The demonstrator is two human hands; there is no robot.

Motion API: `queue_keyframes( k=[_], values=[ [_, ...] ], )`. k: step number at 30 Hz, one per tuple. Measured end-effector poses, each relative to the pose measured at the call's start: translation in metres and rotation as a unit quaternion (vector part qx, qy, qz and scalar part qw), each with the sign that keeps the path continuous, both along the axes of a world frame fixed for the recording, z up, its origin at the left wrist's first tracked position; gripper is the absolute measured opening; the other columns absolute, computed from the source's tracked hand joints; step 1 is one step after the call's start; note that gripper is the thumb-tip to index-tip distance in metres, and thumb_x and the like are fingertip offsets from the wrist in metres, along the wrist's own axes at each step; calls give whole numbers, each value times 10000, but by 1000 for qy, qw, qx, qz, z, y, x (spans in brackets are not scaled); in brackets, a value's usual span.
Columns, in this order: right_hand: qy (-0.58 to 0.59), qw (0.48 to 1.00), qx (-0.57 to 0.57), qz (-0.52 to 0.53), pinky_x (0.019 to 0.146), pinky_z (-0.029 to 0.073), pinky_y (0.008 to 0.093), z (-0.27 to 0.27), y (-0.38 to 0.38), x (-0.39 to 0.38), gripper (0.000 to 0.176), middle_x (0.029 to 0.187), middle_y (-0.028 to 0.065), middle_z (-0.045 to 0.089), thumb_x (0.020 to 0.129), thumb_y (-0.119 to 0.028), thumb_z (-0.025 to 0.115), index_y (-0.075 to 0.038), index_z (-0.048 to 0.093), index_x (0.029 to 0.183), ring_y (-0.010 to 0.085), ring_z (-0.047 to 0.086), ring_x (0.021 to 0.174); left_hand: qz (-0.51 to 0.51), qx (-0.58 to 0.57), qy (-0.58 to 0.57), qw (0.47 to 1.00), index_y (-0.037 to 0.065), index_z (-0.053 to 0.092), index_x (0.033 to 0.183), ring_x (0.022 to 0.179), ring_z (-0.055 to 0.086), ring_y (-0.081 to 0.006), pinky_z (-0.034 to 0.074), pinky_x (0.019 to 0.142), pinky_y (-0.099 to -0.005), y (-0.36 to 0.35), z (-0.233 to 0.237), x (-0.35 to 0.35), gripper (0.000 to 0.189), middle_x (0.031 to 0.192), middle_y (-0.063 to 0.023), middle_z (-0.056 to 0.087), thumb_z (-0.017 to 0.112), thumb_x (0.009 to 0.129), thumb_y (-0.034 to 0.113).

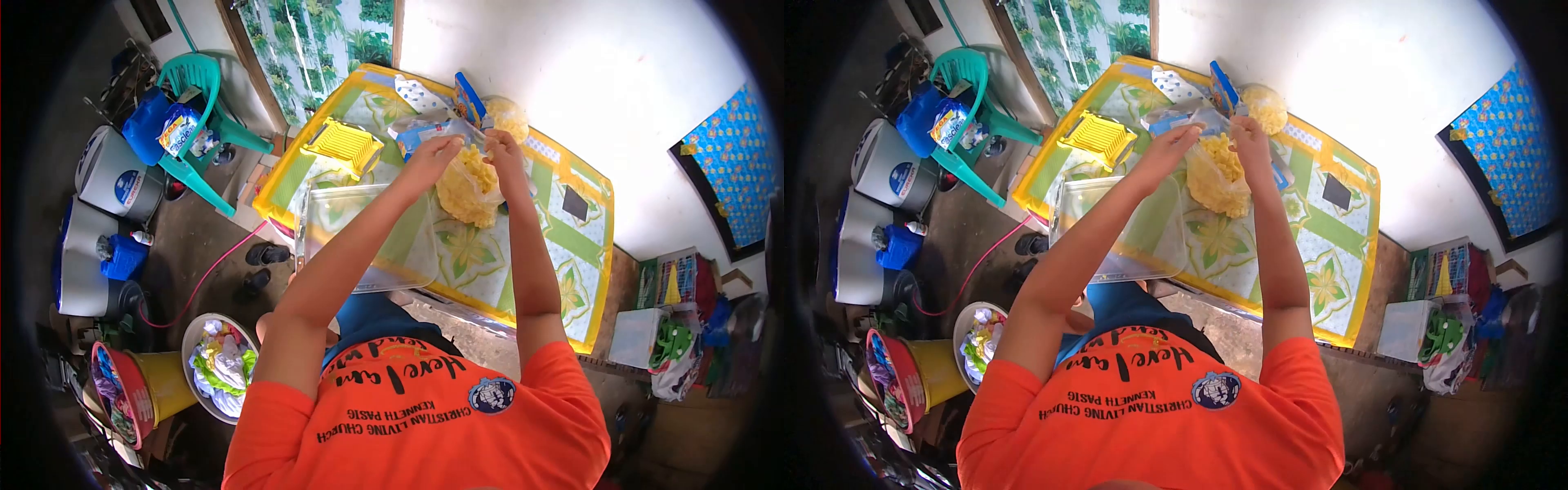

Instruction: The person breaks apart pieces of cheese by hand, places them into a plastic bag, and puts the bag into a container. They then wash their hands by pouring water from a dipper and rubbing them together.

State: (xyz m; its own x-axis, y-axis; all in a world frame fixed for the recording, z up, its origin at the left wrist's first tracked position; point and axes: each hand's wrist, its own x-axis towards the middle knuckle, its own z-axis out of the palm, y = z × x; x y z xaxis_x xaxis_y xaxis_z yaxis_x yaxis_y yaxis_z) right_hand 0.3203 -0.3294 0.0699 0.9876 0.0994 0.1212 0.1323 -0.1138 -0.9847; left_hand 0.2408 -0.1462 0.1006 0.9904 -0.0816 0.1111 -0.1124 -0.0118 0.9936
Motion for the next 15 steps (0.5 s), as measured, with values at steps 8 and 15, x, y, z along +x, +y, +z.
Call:
queue_keyframes(
  k=[8,15],
  values=[
    [-67,990,-113,60,803,478,275,-9,-4,11,246,1007,83,670,817,-99,586,-22,650,1042,169,631,878,-9,4,155,988,2,542,1264,1207,469,-191,340,1010,-297,-10,-3,29,552,1279,-108,549,547,908,424],
    [-170,953,-248,-41,848,470,348,12,-6,-14,283,1016,112,645,798,-161,639,-64,649,1064,232,605,960,18,-39,91,995,-6,594,1190,1091,526,-171,398,937,-307,-11,-23,26,477,1173,-80,606,561,907,376]
  ],
)
